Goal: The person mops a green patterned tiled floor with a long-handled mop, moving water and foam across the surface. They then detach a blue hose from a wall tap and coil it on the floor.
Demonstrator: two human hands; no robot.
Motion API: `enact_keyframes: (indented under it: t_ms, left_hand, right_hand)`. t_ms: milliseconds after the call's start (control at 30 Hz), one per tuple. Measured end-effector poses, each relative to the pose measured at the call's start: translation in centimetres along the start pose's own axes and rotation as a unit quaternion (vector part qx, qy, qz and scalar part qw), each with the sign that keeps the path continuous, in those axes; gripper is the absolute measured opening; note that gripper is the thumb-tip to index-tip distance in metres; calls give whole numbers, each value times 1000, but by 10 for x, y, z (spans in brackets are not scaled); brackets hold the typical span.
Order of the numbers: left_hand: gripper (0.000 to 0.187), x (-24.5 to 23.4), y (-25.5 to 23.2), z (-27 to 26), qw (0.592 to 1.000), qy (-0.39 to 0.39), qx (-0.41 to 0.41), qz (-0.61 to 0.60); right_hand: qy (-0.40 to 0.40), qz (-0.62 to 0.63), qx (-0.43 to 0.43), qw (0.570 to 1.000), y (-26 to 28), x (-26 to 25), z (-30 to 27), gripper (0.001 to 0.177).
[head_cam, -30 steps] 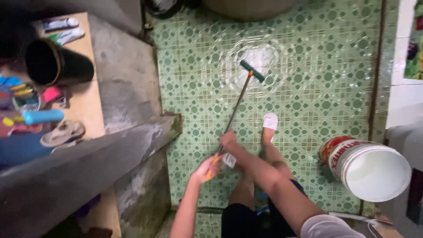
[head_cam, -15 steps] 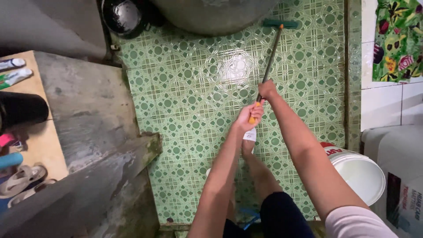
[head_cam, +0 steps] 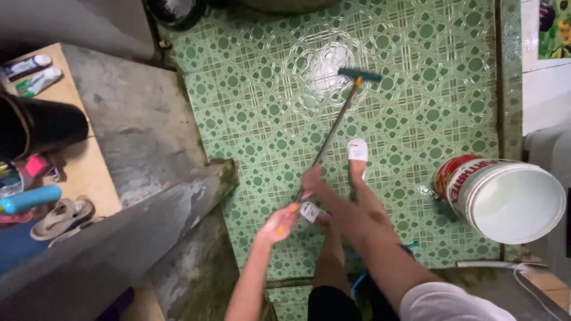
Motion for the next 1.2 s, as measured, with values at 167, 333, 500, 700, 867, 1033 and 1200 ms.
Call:
enact_keyframes:
  t_ms: [167, 333, 500, 700, 867, 1033, 1200]
  left_hand:
    - [28, -100, 12, -140, 990, -49, -69, -116]
    - [27, -119, 26, -200, 990, -69, -88, -83]
    - [31, -88, 8, -166, 995, -65, -72, -9]
    - [28, 16, -31, -33, 995, 22, -93, -28]
    - [27, 154, -61, 121, 979, 171, -87, -66]
    - [30, 270, -75, 273, 979, 181, -6, 91]
    - [38, 321, -70, 355, 967, 100, 35, 230]
  right_hand:
    - [22, 273, 142, 951, 149, -174, -64, 41]
    - [46, 526, 266, 807, 223, -190, -96, 41]
    - [48, 694, 350, 627, 219, -97, -41, 41]
    - [-193, 573, 436, 667, 28, -114, -9, 53]
    - [-266, 609, 372, 648, -171, -169, 0, 43]
    - [-271, 591, 378, 659, -353, -217, -10, 39]
    - [-258, 773, 297, 498, -424, -254, -45, 27]
Point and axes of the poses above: each hand's wrist, its own z-axis towards the middle knuckle, its own x-axis out of the palm, y = z × x, the point moved 6 cm from there along z, towards the middle knuckle, and after that the axes turned 6 degrees about y, right-handed, at the moved point
